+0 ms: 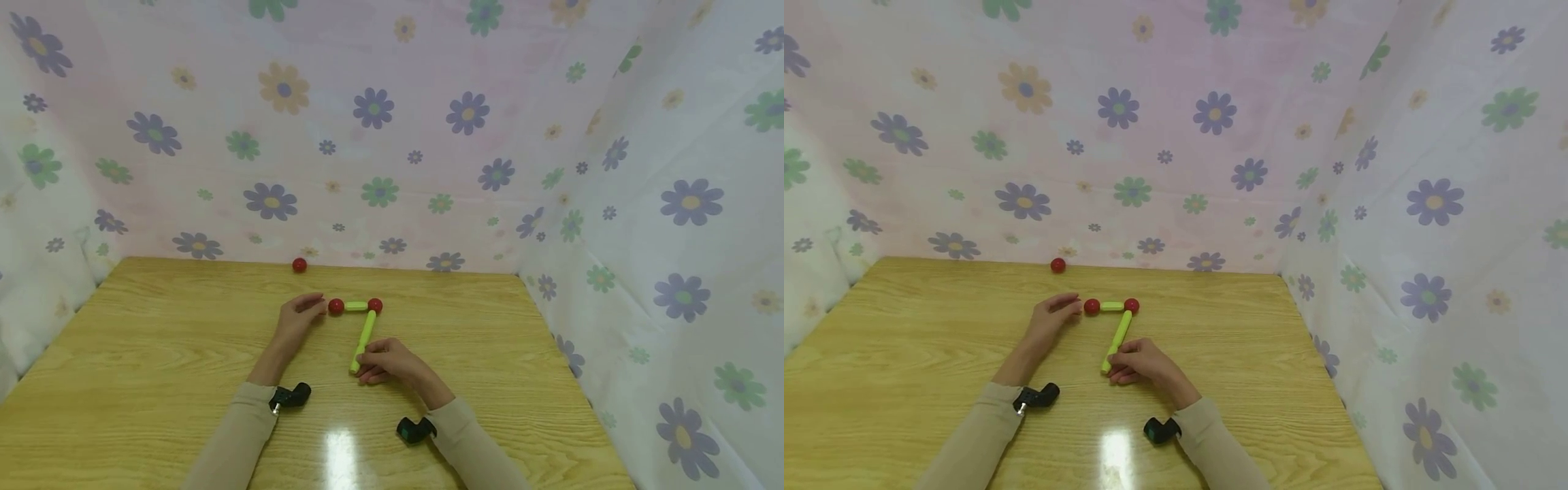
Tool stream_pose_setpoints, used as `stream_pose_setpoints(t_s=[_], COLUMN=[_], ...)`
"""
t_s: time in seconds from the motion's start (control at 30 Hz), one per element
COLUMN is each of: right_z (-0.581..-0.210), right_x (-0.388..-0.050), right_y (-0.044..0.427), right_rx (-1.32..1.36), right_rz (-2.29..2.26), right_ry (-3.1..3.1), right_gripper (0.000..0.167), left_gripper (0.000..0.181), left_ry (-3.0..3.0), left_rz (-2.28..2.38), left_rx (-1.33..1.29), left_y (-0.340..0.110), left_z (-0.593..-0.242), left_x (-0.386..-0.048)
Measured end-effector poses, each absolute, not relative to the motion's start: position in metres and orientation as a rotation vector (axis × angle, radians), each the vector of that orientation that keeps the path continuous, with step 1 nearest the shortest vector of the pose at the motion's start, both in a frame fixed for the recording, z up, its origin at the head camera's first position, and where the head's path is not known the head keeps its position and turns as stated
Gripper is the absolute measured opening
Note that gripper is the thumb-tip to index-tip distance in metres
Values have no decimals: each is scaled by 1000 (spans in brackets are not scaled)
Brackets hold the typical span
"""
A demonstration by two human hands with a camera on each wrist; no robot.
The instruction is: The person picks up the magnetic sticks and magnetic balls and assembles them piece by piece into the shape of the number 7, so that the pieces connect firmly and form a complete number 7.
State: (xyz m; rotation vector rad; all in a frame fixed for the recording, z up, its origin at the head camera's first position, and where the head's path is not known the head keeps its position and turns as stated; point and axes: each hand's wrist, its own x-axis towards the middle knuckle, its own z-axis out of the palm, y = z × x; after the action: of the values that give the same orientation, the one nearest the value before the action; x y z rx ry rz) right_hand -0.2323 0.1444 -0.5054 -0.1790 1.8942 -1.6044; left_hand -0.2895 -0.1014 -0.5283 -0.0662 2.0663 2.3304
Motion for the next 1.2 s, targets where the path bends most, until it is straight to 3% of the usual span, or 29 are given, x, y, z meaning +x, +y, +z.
stream_pose_setpoints(t_s=[0.57,1.2], right_z=[-505,-507], right_x=[-231,-231], right_y=[146,145], right_rx=[-211,-186], right_rz=[-1615,-1639], right_ry=[1878,1869], right_gripper=[22,17], left_gripper=[39,39], left_ry=[2284,2513], left_rz=[2274,2094], left_rx=[-70,-34], left_y=[-146,-156], left_z=[-511,-504], left_x=[-313,-353])
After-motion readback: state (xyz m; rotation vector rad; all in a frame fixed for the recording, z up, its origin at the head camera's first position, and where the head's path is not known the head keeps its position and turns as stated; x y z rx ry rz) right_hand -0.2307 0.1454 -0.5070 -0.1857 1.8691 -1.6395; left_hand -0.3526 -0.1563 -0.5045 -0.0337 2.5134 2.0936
